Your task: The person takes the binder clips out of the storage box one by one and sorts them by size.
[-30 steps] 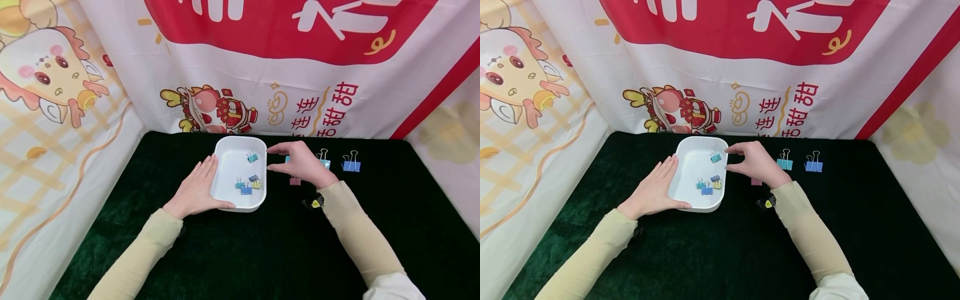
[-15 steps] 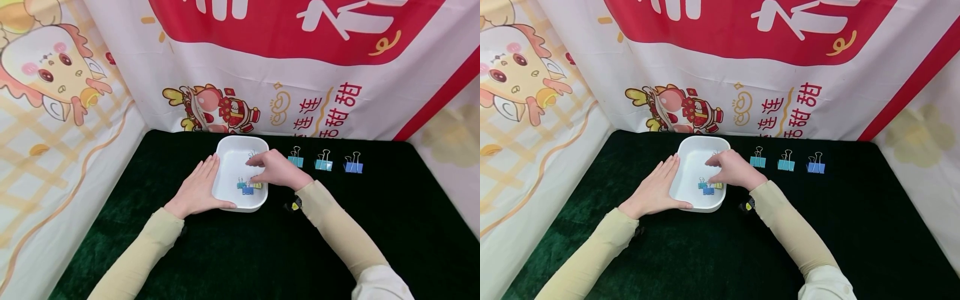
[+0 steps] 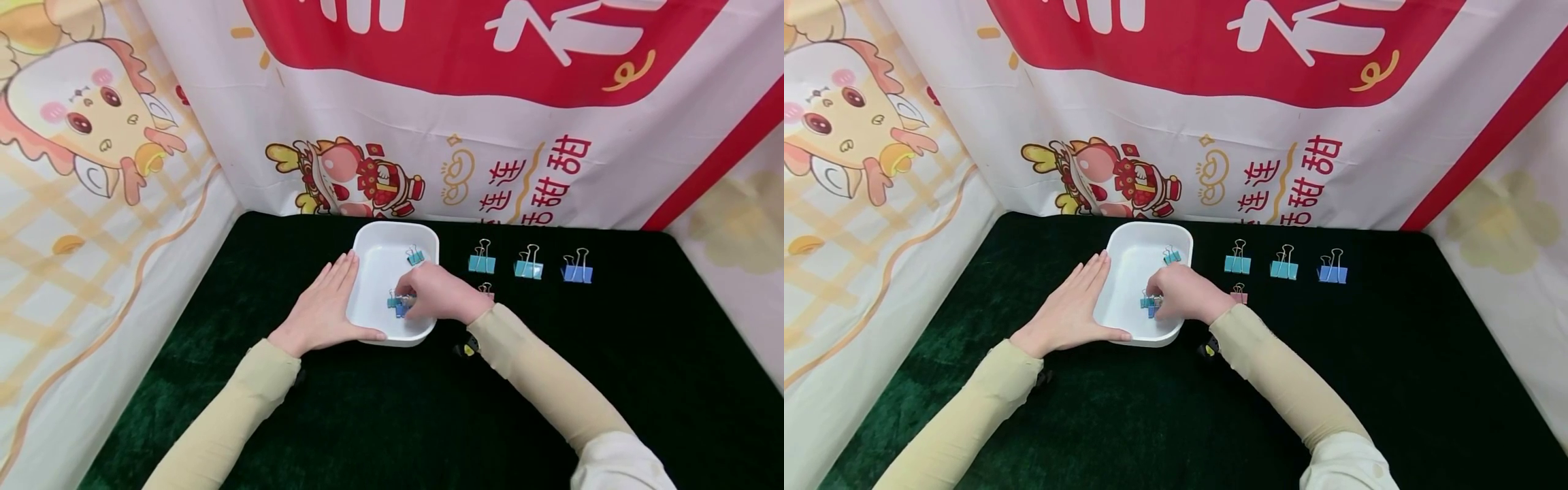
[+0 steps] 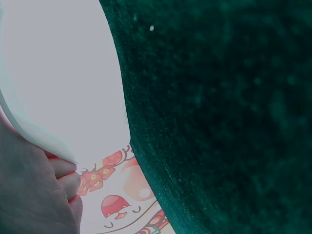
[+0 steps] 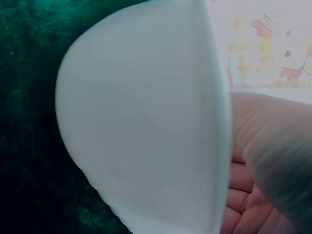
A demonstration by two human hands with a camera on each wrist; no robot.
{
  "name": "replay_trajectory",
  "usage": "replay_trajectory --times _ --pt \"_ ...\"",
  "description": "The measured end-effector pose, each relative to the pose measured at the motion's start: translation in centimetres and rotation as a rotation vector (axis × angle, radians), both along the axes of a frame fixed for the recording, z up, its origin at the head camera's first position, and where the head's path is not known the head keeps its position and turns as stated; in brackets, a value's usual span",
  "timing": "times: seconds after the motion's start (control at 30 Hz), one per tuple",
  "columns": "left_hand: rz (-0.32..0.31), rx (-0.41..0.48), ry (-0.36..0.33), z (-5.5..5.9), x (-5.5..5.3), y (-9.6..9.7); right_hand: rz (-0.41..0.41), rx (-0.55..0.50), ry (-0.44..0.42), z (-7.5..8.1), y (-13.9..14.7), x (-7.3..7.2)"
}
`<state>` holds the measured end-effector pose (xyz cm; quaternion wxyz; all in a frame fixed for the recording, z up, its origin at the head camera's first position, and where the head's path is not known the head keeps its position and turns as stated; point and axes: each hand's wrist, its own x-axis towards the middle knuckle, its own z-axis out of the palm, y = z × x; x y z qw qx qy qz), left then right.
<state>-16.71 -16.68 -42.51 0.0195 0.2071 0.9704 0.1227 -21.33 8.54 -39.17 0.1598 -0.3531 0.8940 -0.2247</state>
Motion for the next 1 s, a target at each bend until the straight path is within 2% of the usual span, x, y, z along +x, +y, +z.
replay_trajectory --times 0.3,1.0 --pt "-0.01 -0.005 -0.001 0.0 -0.1 -0.1 0.026 0.137 0.091 -0.7 -1.0 0.3" --pt "-0.014 -0.001 -0.006 0.1 -0.1 -0.1 0.037 0.129 0.124 -1.4 -1.4 0.3"
